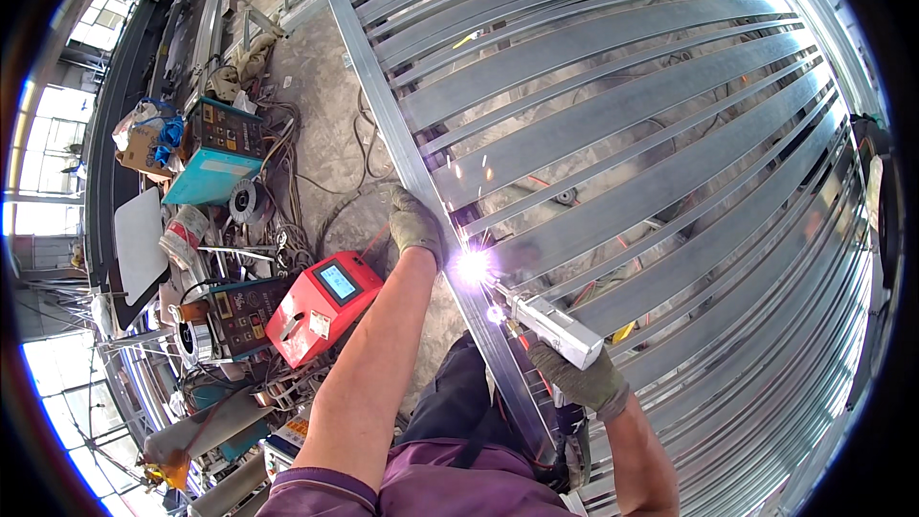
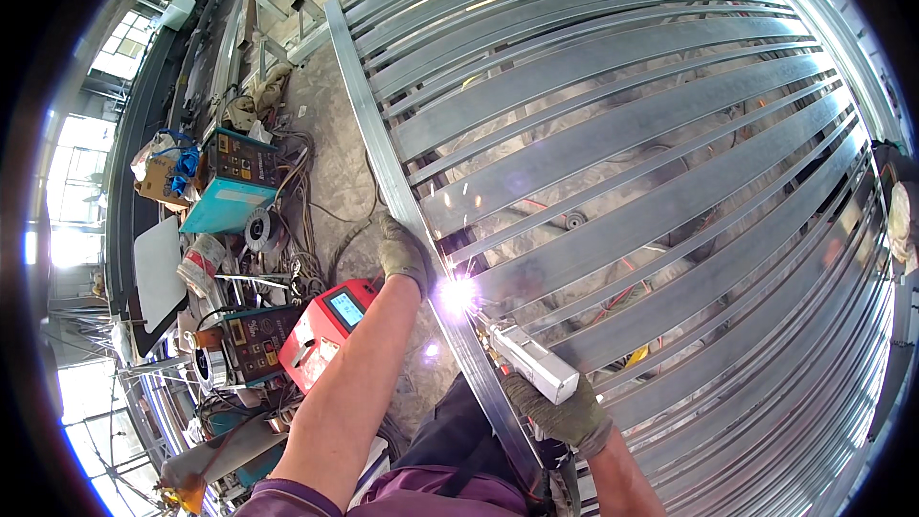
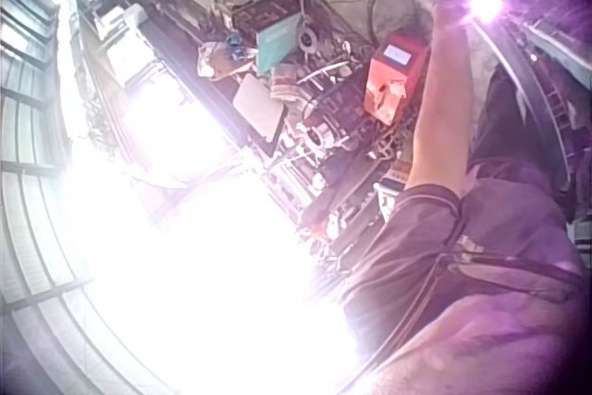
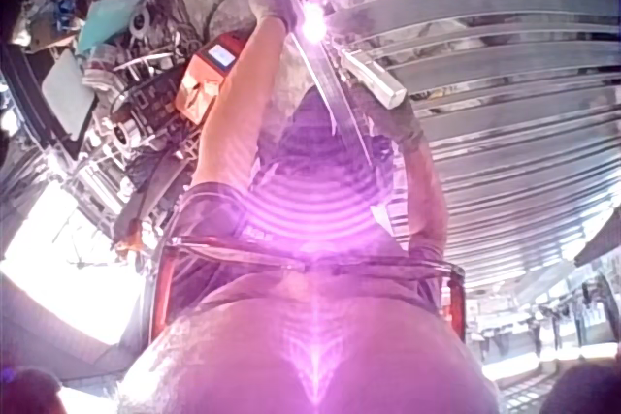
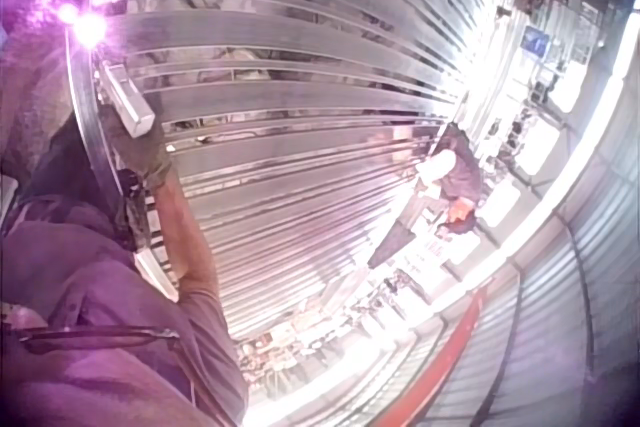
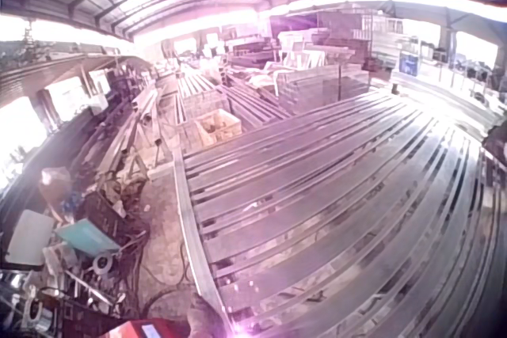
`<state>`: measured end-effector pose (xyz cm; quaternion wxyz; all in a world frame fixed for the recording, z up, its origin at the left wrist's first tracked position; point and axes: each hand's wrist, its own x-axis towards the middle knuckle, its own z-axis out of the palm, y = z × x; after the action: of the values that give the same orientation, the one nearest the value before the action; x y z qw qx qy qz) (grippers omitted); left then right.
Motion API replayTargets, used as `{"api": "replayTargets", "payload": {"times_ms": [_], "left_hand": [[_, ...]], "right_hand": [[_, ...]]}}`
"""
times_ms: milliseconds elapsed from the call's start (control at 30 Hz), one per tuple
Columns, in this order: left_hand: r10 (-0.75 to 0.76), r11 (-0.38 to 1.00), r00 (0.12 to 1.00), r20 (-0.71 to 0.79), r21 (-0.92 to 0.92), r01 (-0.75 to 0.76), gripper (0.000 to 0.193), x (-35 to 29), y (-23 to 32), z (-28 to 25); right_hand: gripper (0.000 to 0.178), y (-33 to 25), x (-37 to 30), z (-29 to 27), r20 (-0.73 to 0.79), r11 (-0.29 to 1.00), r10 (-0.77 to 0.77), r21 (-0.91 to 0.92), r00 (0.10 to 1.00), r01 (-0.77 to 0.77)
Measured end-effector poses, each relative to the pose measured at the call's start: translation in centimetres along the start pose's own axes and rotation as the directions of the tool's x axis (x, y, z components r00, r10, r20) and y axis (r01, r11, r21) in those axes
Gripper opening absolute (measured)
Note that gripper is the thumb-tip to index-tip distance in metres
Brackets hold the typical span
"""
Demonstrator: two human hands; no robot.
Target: The person welds a metal frame using a handheld welding torch. They move the torch along the joints of the frame, creating sparks and fusing the metal pieces together.
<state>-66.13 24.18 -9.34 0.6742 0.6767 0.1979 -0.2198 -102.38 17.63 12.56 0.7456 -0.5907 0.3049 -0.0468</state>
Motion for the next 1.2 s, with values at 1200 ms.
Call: {"api": "replayTargets", "payload": {"times_ms": [1200], "left_hand": [[0.016, 0.995, 0.999, -0.047, 0.094, -0.011, 0.074, -1.0, 1.0, 0.2]], "right_hand": [[0.049, 1.4, -1.3, -0.4, 0.060, 0.999, -0.013, -0.043, 0.998, 0.016]]}}
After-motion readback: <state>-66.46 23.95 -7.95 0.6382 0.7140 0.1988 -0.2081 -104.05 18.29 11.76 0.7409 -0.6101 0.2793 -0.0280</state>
